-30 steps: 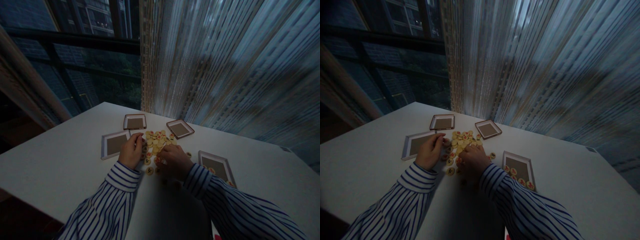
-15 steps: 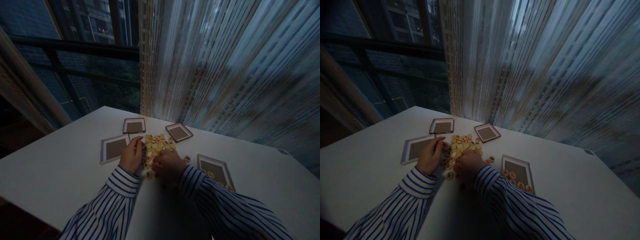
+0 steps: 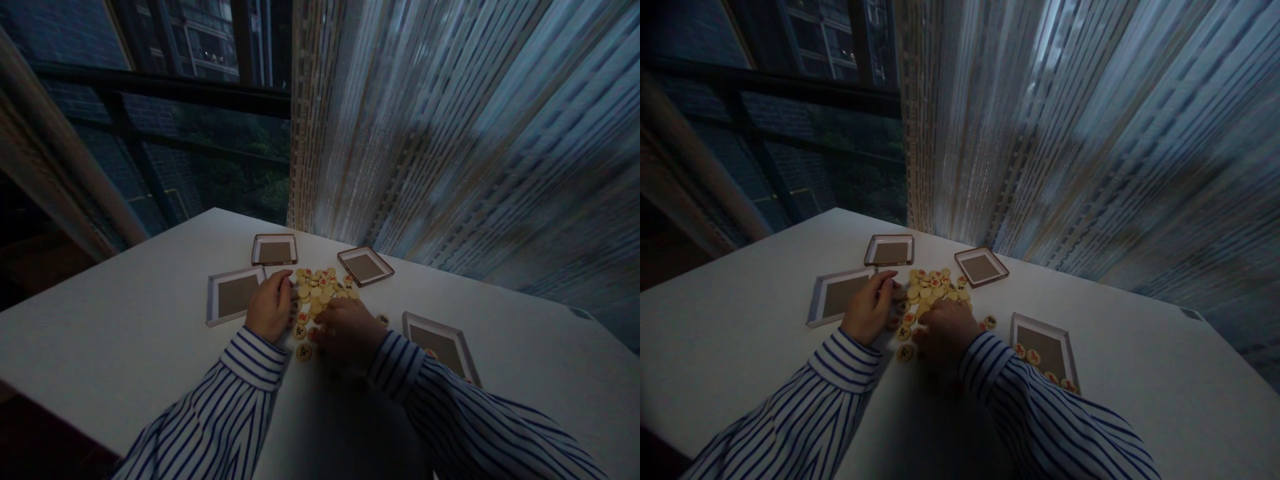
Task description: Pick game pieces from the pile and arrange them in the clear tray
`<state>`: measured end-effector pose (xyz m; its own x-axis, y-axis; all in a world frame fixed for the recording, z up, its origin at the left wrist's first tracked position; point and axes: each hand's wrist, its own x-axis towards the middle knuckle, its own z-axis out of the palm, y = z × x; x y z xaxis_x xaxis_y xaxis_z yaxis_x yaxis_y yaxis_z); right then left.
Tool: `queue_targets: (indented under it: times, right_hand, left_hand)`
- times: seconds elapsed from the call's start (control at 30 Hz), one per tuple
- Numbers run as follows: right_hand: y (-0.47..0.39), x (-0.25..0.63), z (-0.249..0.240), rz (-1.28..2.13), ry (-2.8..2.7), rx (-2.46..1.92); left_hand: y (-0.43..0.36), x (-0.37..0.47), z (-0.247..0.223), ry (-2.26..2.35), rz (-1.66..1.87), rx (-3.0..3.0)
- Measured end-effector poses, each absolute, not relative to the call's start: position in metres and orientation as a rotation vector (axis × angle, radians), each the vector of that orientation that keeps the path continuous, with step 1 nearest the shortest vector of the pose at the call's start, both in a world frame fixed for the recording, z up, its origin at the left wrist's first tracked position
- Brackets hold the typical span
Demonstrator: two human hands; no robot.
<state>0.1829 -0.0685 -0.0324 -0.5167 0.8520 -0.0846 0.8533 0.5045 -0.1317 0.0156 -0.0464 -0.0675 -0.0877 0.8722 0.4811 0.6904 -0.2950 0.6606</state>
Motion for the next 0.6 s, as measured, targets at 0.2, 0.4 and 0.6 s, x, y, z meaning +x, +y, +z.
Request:
queue_targets:
  times: [0.2,0.4,0.6]
  right_hand:
    - [-0.055,0.196,-0.019,-0.183,2.738,1.705]
    - [-0.045,0.195,-0.016,-0.053,2.694,1.716]
    - [-0.040,0.185,-0.018,0.011,2.708,1.607]
  left_hand:
    - [-0.047,0.017,-0.069,1.729,1.324,1.984]
    - [-0.045,0.017,-0.070,1.724,1.326,2.003]
    - [-0.045,0.017,-0.070,1.733,1.318,2.010]
